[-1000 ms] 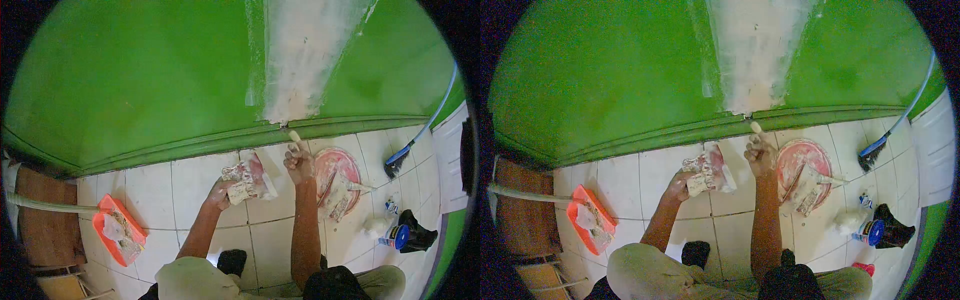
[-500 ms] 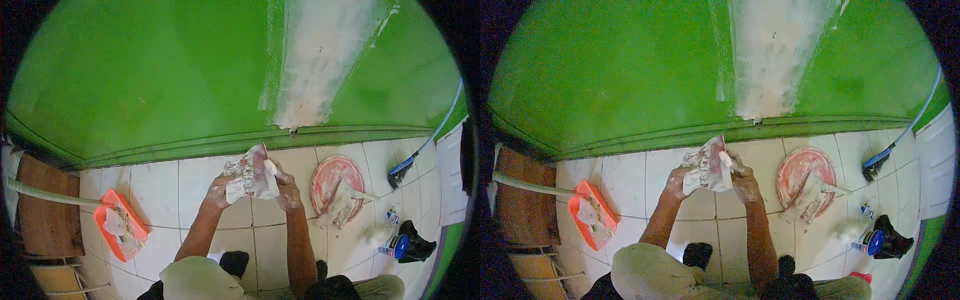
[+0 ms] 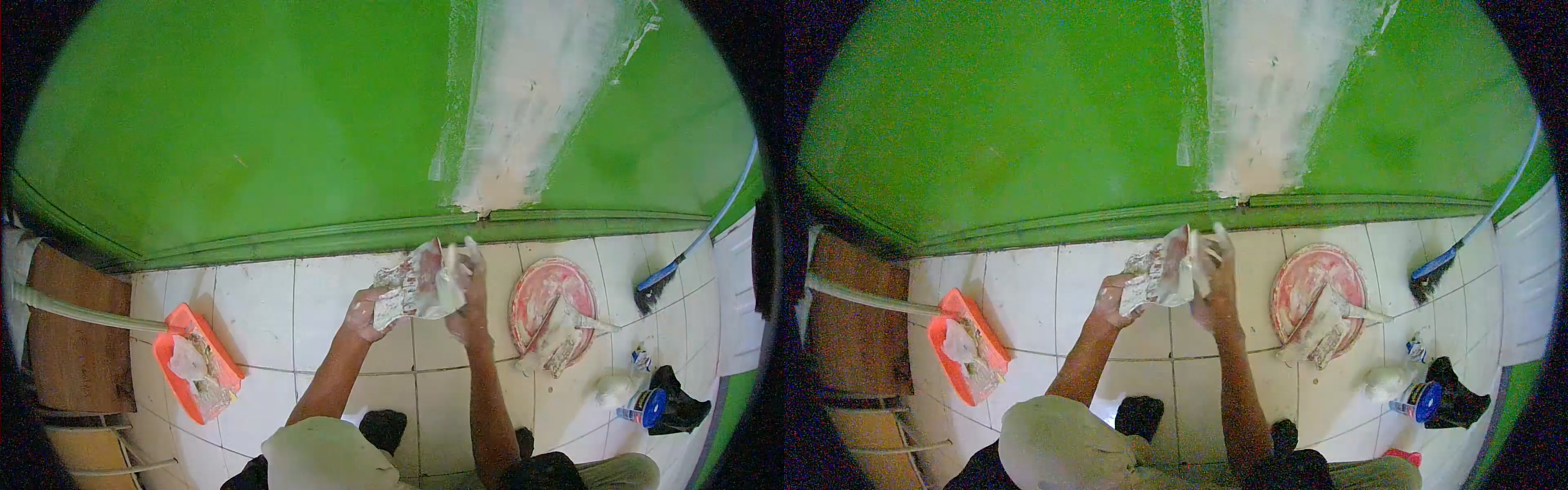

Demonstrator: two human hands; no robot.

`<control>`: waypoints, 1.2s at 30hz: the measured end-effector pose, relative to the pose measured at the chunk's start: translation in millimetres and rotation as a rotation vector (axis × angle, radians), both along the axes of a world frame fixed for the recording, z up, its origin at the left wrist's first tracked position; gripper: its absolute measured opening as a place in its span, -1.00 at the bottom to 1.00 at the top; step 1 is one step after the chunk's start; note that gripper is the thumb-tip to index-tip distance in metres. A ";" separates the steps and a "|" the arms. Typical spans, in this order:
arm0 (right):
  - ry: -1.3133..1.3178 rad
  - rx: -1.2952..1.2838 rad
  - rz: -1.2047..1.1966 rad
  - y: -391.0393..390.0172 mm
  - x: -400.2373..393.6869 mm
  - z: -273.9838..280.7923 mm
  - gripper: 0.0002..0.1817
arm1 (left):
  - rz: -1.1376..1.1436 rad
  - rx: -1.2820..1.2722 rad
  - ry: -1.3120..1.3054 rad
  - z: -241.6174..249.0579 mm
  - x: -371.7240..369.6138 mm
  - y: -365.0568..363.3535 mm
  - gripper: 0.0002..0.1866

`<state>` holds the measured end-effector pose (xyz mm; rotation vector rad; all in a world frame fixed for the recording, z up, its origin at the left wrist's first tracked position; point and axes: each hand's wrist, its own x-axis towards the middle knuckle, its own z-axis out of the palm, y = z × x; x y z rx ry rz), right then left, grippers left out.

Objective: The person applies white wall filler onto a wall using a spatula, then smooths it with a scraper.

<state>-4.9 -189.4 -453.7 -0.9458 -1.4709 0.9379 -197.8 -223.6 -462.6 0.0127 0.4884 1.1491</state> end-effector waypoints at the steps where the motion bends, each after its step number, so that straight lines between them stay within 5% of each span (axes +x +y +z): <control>1: -0.012 -0.089 0.026 -0.4 -6.9 -2.7 -0.22 | 0.000 0.001 0.000 -7.8 -3.4 -0.4 -0.59; 3: -0.324 0.211 -0.064 -3.0 -9.6 1.1 -0.20 | -0.073 0.014 -0.015 -22.8 -14.2 -0.6 -0.63; 8: -0.201 0.249 -0.012 -6.9 -6.1 -4.7 -0.30 | -0.012 0.003 0.037 -23.0 -27.4 -0.4 -0.62; 13: -0.429 0.449 -0.006 -7.5 4.9 -16.2 -0.42 | 0.034 -0.073 0.089 -20.6 -26.3 -3.9 -0.63; 17: -0.363 0.322 -0.103 -13.3 3.7 -19.1 -0.39 | 0.037 -0.049 0.080 -21.5 -28.4 -5.7 -0.61; 22: 0.188 0.034 -0.022 -13.9 -16.0 -6.4 -0.31 | 0.062 -0.032 0.346 -18.0 -23.1 -4.9 -0.58; 24: 0.621 -0.226 0.178 -22.4 -25.1 -34.2 -0.13 | 0.021 -0.100 0.122 -28.3 -27.6 -1.3 -0.57; 28: 0.961 -0.421 0.288 -27.0 -41.4 -24.5 -0.01 | 0.052 0.012 0.010 -14.2 -23.8 -2.9 -0.56; 33: 0.966 -0.470 0.411 -29.5 -38.6 -39.4 -0.08 | 0.053 -0.032 0.187 -31.0 -26.3 -2.1 -0.55; 36: 0.947 -0.396 0.402 -28.3 -39.2 -50.7 -0.15 | 0.017 -0.004 0.025 -25.5 -22.3 0.3 -0.59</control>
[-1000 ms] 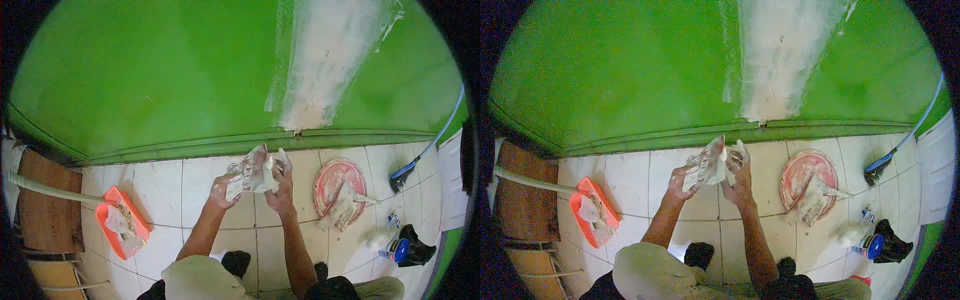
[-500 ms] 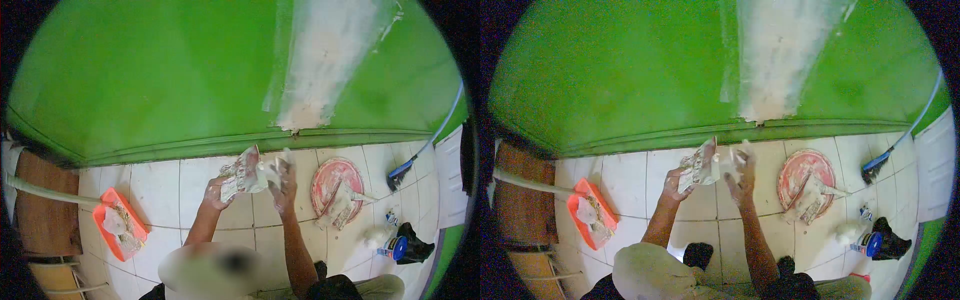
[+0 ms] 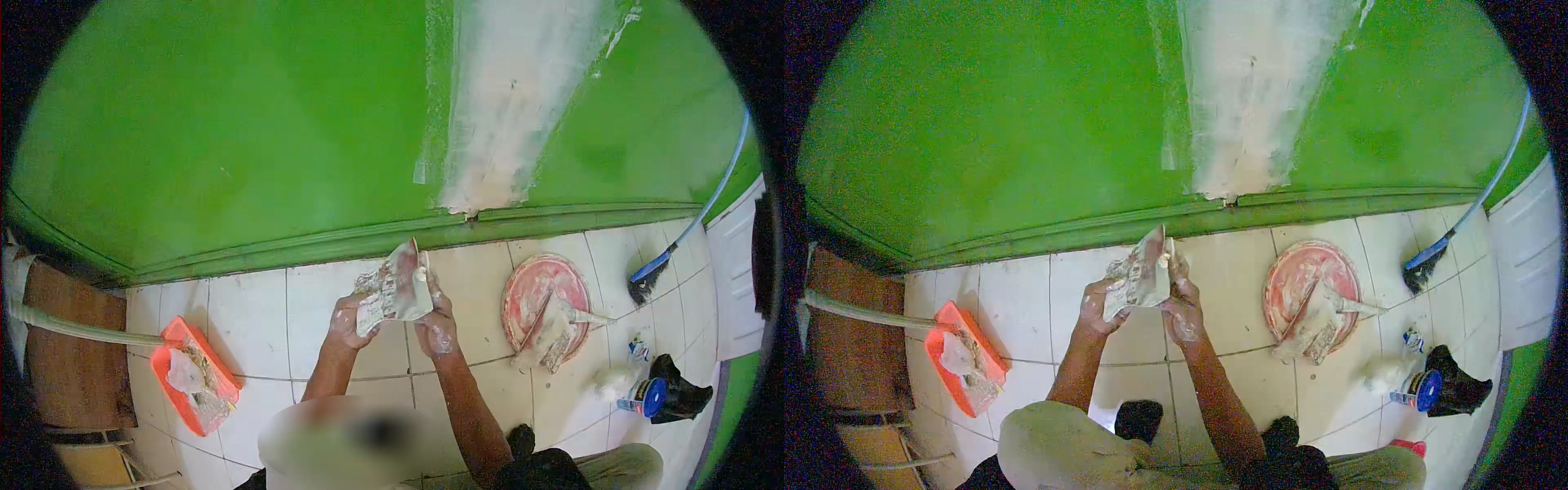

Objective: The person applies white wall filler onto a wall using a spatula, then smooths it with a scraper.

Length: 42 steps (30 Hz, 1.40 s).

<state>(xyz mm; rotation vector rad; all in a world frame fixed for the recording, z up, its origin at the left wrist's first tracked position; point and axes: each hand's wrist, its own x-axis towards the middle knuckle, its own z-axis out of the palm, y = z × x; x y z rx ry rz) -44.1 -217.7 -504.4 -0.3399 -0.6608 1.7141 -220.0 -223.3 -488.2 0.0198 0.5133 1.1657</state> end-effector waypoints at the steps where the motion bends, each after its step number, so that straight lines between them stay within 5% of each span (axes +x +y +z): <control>1: -0.062 0.055 -0.045 1.1 -2.2 -0.7 -0.18 | 0.005 0.003 0.004 5.4 1.0 -0.1 -0.59; 5: -0.347 0.152 -0.085 5.2 3.8 27.7 -0.25 | 0.060 0.018 0.020 18.2 3.7 -3.8 -0.63; 7: -0.882 0.530 -0.450 10.7 6.8 33.9 -0.34 | 0.089 0.033 0.020 26.4 4.8 -4.2 -0.63; 12: -1.144 0.685 -0.536 9.6 9.8 57.6 -0.29 | 0.032 0.014 0.046 22.7 -12.5 -0.3 -0.62; 20: -1.189 0.608 -0.538 23.4 2.5 54.2 -0.33 | 0.027 0.131 -0.138 3.0 -27.7 -5.2 -0.57; 25: -1.112 0.690 -0.475 17.4 -22.0 47.9 -0.29 | 0.015 0.005 0.060 10.1 -32.3 -6.6 -0.58; 27: -0.953 0.475 -0.341 5.1 -33.8 43.0 -0.26 | 0.026 -0.011 0.087 3.1 -47.2 -9.7 -0.59; 28: -1.093 0.639 -0.380 5.8 -34.3 41.1 -0.22 | 0.031 -0.029 0.115 1.4 -53.3 -11.3 -0.60; 32: -1.205 0.611 -0.448 4.9 -38.2 33.2 -0.18 | 0.111 -0.051 0.134 24.9 -49.9 -23.1 -0.61; 39: -1.202 0.784 -0.537 9.6 -60.0 49.4 -0.20 | 0.152 -0.022 0.226 28.0 -50.9 -28.6 -0.62; 42: -1.103 0.570 -0.400 -13.2 -72.0 32.0 -0.31 | 0.145 -0.034 0.229 24.3 -69.1 -31.2 -0.64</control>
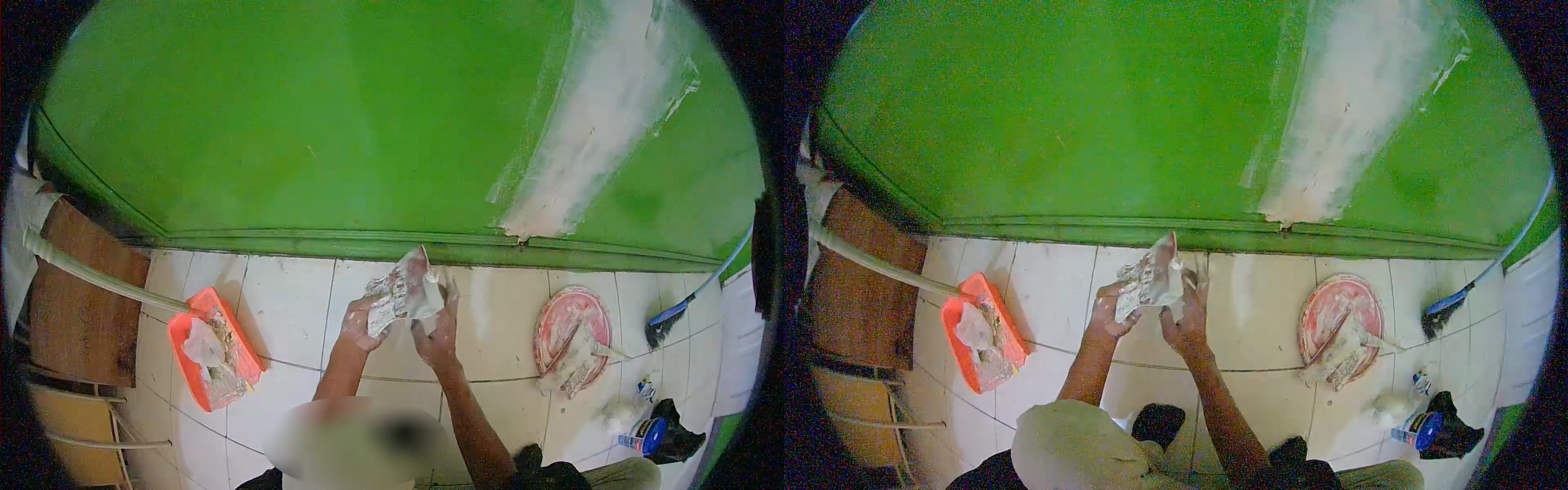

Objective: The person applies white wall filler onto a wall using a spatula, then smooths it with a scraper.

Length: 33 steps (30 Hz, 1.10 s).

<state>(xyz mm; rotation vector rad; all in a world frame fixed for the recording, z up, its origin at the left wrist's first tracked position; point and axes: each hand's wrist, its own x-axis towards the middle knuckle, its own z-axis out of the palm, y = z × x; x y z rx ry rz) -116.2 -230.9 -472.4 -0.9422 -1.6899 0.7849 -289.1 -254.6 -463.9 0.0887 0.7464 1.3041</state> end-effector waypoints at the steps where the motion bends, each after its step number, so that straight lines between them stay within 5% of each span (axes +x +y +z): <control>1: -0.002 -0.002 0.001 -0.3 0.1 -3.0 -0.31 | 0.016 -0.058 0.024 0.7 -3.4 0.2 -0.65; 3: -0.130 0.229 0.065 0.0 2.3 -5.6 -0.45 | 0.117 -0.075 -0.088 -1.1 -3.4 -0.9 -0.70; 5: -0.097 0.165 0.056 0.2 6.6 -10.7 -0.56 | 0.140 -0.076 -0.079 -12.8 -9.0 -2.2 -0.70; 7: 0.046 0.072 -0.057 5.5 15.0 -12.0 -0.45 | 0.090 -0.069 -0.108 -30.3 -16.9 -1.4 -0.68; 9: -0.112 0.003 -0.158 8.8 28.3 -2.2 -0.35 | 0.032 -0.061 -0.136 -27.4 -9.5 2.7 -0.66; 11: -0.036 0.042 -0.139 11.8 35.9 -7.1 -0.31 | 0.026 0.022 -0.118 4.0 12.6 4.7 -0.62; 14: 0.050 0.106 -0.046 -2.4 40.5 3.8 -0.39 | -0.048 0.032 -0.133 -15.8 26.5 8.5 -0.58; 17: -0.181 0.159 0.001 -18.8 69.0 -1.5 -0.29 | -0.040 0.149 0.093 -24.8 40.2 14.1 -0.58; 20: -0.368 0.078 -0.449 -32.1 132.9 -34.5 -0.51 | -0.089 0.119 0.022 -19.3 49.5 27.6 -0.62; 22: -0.433 -0.346 -0.972 -40.5 187.7 -64.0 -0.51 | -0.118 0.044 -0.180 -1.5 65.5 34.2 -0.66; 24: -0.247 -0.161 -1.215 -39.3 244.3 -59.7 -0.44 | -0.160 0.092 -0.167 -11.4 78.0 37.9 -0.65; 25: -0.253 -0.163 -1.230 -44.9 266.6 -58.8 -0.44 | -0.181 0.142 -0.143 -18.6 83.5 40.1 -0.65; 28: -0.874 -0.301 -1.060 -62.7 320.0 -78.6 -0.20 | -0.292 0.037 -0.188 -58.2 93.4 47.2 -0.58; 33: -0.945 -0.749 -1.209 -54.7 296.3 -43.5 -0.18 | -0.295 0.243 -0.218 -68.8 113.1 46.2 -0.58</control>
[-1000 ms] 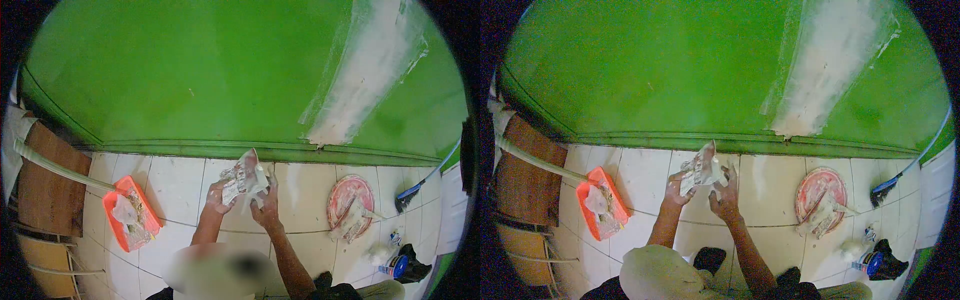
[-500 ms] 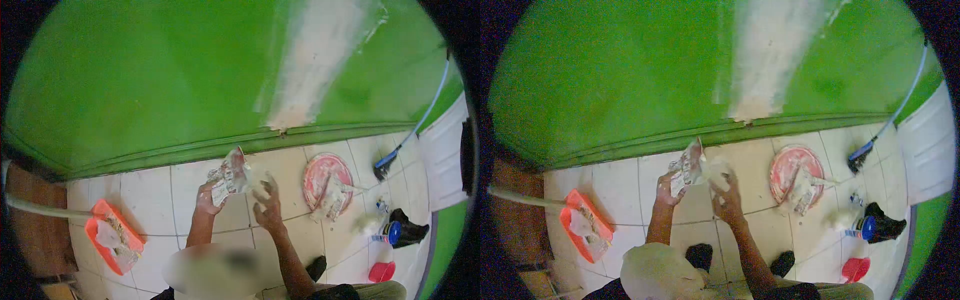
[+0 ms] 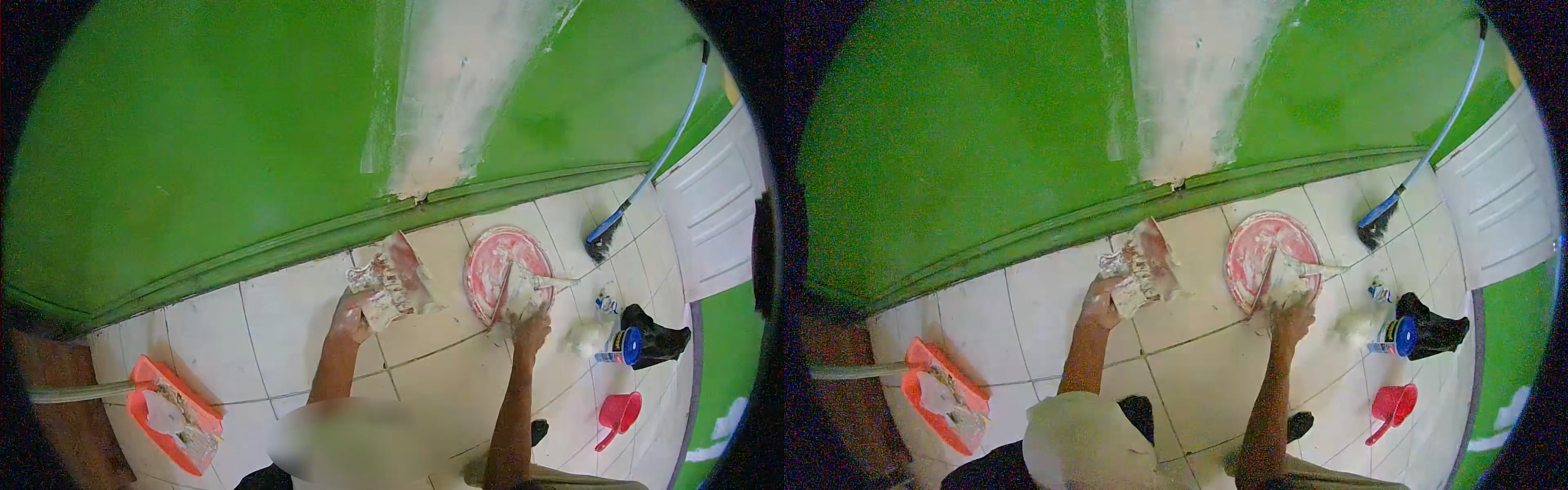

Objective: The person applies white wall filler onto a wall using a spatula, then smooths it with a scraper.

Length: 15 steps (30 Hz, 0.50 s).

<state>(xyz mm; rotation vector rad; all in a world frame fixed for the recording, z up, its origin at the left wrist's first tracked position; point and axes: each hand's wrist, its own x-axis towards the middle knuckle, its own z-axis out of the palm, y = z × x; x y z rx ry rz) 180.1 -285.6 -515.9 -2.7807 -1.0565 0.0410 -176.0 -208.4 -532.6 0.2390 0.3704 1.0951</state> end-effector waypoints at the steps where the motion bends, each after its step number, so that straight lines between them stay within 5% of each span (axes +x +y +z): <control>1: -0.043 -0.029 -0.142 1.5 -2.7 3.4 -0.15 | 0.027 -0.029 0.056 25.5 4.8 2.0 -0.55; 4: 0.249 -0.112 -0.088 -8.9 39.8 -32.8 -0.04 | 0.045 -0.039 0.130 36.9 1.0 4.3 -0.52; 8: 0.124 0.123 -0.106 -18.0 49.0 -38.8 -0.11 | 0.117 -0.041 0.182 53.4 0.3 1.8 -0.54; 10: -0.055 0.321 0.106 -18.6 49.4 -29.1 -0.19 | 0.154 -0.011 0.215 51.9 0.2 2.6 -0.54; 12: 0.313 0.394 0.101 -14.2 55.5 -10.2 -0.28 | 0.185 0.016 0.249 51.7 -3.9 2.0 -0.55; 14: 0.345 0.533 0.269 -16.4 97.4 -59.7 -0.59 | 0.178 0.040 0.496 51.6 -7.2 -0.2 -0.55; 15: 0.722 0.634 0.147 -9.3 90.7 -46.0 -0.64 | 0.171 0.038 0.493 55.7 -7.7 -1.8 -0.55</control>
